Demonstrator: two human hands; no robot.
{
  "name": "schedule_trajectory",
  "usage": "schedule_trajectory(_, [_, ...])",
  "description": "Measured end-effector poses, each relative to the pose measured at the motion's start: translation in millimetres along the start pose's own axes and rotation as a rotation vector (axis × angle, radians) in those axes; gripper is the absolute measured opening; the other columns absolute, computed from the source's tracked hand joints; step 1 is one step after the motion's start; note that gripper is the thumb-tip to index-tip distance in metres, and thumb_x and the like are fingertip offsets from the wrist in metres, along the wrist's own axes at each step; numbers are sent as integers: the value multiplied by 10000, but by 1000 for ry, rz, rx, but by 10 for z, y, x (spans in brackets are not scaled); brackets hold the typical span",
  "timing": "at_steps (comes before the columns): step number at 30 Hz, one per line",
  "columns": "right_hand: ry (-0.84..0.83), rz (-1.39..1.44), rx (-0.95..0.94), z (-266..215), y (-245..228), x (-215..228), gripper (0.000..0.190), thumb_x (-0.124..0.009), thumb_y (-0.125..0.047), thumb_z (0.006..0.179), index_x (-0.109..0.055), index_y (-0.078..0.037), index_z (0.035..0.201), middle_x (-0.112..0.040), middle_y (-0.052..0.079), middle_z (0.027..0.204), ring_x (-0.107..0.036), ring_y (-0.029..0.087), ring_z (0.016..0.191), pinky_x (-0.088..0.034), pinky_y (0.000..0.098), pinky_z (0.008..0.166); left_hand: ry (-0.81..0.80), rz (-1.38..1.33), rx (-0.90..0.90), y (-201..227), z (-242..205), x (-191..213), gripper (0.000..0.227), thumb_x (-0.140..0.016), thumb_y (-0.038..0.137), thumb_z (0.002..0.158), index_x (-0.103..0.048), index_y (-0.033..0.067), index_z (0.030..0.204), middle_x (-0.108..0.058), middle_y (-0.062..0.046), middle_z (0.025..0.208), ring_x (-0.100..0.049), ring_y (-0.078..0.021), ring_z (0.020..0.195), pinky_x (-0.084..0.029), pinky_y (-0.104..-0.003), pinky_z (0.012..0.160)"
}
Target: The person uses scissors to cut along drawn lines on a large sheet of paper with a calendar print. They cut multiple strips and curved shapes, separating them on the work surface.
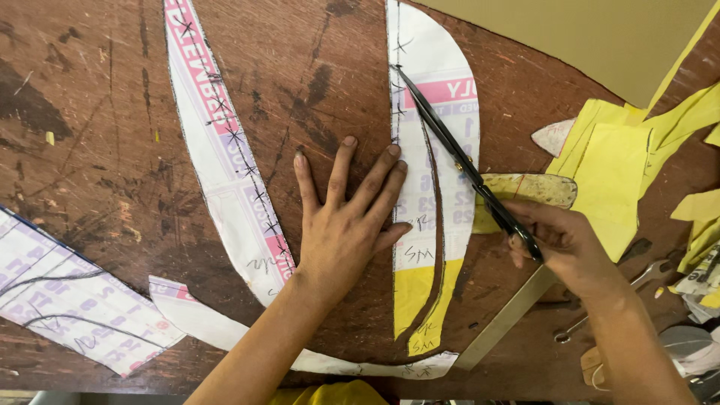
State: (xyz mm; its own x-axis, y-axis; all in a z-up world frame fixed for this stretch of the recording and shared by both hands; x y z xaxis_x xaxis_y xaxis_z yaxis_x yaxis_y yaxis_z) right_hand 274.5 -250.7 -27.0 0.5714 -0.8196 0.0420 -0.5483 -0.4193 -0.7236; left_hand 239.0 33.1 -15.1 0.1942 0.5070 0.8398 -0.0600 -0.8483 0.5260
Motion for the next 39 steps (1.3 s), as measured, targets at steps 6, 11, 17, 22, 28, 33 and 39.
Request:
schedule_trajectory(6, [-21,-10,-31,57,-161,75,521,-652,7,889,-616,2,1408,-705,77,848,-642,149,677,-549,315,621,-13,-6,-1,1,-8,-23,764,-670,603,894,-517,205,1528,-392,22,1629,-197,-351,1551,-43,-794,1173])
schedule_trajectory(11, [-62,-33,-50,157,-294,102,534,-633,44,865,-624,18,1399,-681,62,858,-625,147,685,-535,314,610,-3,-5,-9,3,1,1,763,-672,596,891,-516,203,1526,-386,23,1635,-197,-361,1552,-53,-802,1162])
schedule_trajectory(17, [-48,-185,-100,266,-328,219,532,-661,15,861,-636,4,1393,-685,52,786,-618,123,659,-531,291,603,3,0,-12,-6,5,3,747,-671,589,902,-525,196,1522,-380,21,1638,-201,-363,1550,-64,-804,1161])
schedule_trajectory(22, [42,-176,-108,170,-317,320,508,-695,-10,880,-655,21,1385,-674,84,790,-610,147,641,-516,300,585,11,2,-11,10,-10,-1,744,-666,581,903,-524,185,1516,-390,12,1635,-190,-367,1554,-53,-798,1163])
schedule_trajectory(28, [183,143,-4,-403,-49,216,478,-697,-59,917,-635,55,1377,-669,118,883,-601,181,697,-484,312,615,36,5,16,2,-98,99,712,-650,572,918,-509,296,1559,-342,-5,1656,-126,-410,1553,15,-837,1117])
schedule_trajectory(33, [322,384,-43,-1134,528,-177,432,-667,-109,941,-645,83,1327,-634,121,813,-560,193,644,-447,331,570,18,82,45,-190,-265,253,652,-673,532,914,-526,350,1523,-340,10,1673,-110,-422,1565,43,-839,1125])
schedule_trajectory(39, [513,470,146,-1582,868,-678,355,-604,-16,994,-629,48,1342,-613,58,890,-575,161,704,-496,313,673,95,125,62,-403,-433,549,522,-678,411,1031,-547,270,1516,-339,-72,1681,-137,-426,1580,10,-794,1177])
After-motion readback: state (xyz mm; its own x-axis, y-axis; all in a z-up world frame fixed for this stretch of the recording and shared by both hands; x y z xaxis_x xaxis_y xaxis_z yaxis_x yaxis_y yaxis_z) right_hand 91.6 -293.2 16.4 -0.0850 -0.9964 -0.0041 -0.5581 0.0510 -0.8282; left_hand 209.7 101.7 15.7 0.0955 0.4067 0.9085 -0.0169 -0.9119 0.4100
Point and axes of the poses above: each hand's wrist, its own z-axis towards the middle knuckle, its own x-axis out of the back of the hand, y = z × x, the point moved 10 cm from there along z, towards the middle knuckle
